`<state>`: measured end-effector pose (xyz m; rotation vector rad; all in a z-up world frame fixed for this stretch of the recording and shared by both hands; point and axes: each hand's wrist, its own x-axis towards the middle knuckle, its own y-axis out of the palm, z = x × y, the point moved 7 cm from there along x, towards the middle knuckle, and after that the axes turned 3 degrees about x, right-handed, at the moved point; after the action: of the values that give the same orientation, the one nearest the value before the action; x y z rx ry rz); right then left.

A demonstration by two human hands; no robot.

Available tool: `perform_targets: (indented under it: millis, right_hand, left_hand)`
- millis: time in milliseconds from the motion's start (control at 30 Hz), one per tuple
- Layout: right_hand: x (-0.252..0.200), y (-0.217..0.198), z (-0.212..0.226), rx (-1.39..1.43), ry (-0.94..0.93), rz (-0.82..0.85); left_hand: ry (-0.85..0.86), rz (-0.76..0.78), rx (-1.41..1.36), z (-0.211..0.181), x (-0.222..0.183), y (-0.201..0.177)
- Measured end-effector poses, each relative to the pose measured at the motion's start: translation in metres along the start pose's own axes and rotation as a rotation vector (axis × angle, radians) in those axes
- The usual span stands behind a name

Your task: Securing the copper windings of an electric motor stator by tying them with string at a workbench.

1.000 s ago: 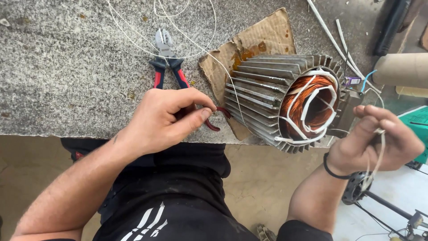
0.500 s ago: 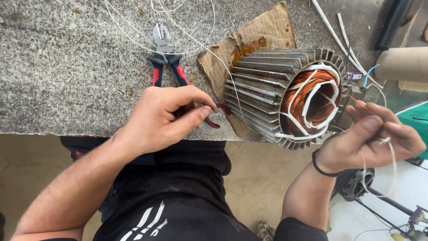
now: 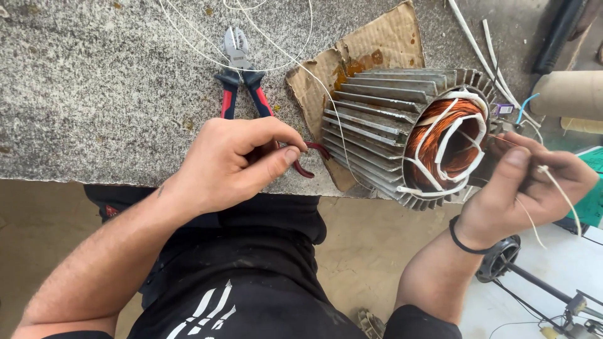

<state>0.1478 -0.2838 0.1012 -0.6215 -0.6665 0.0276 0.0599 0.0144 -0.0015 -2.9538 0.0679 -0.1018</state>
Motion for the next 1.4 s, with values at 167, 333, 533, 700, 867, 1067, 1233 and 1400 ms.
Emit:
perform_targets:
  millis: [167,333,533,700,867,1067,1233,1400]
  right_hand:
    - [0.006,-0.011,-0.016,-0.032,0.078,0.055]
    - [0.009,-0.016,-0.006,-0.081,0.132,0.127]
    - [0.011,-0.026,-0.003,-0.341,-0.020,0.071]
    - [0.015,-0.023,-0.013,-0.204,0.049,0.069]
    - [0.021,-0.024,-0.013,-0.145,0.050,0.058]
    - [0.013,-0.024,-0.020,-0.127,-0.028,0.000]
    - [0.014,-0.030,-0.017,-0.082,-0.113,-0.114]
    - [0.032,-0.026,-0.015,-0.018,-0.158,0.109]
  left_hand:
    - [0.221,-0.058,0.135,-0.040,0.015,0.001]
    - [0.620,-0.195,0.508,-0.131,0.052,0.045]
    - [0.442,0.357,1.000,-0.121,0.135,0.159]
    - [0.472,0.404,1.338,-0.091,0.151,0.211]
    - [0.464,0.525,1.341,-0.091,0.148,0.200]
    - [0.616,0.358,1.178,-0.116,0.124,0.153]
    - [0.563,0.438,1.195,-0.127,0.120,0.137]
    - [0.625,0.506,1.177,-0.145,0.122,0.136]
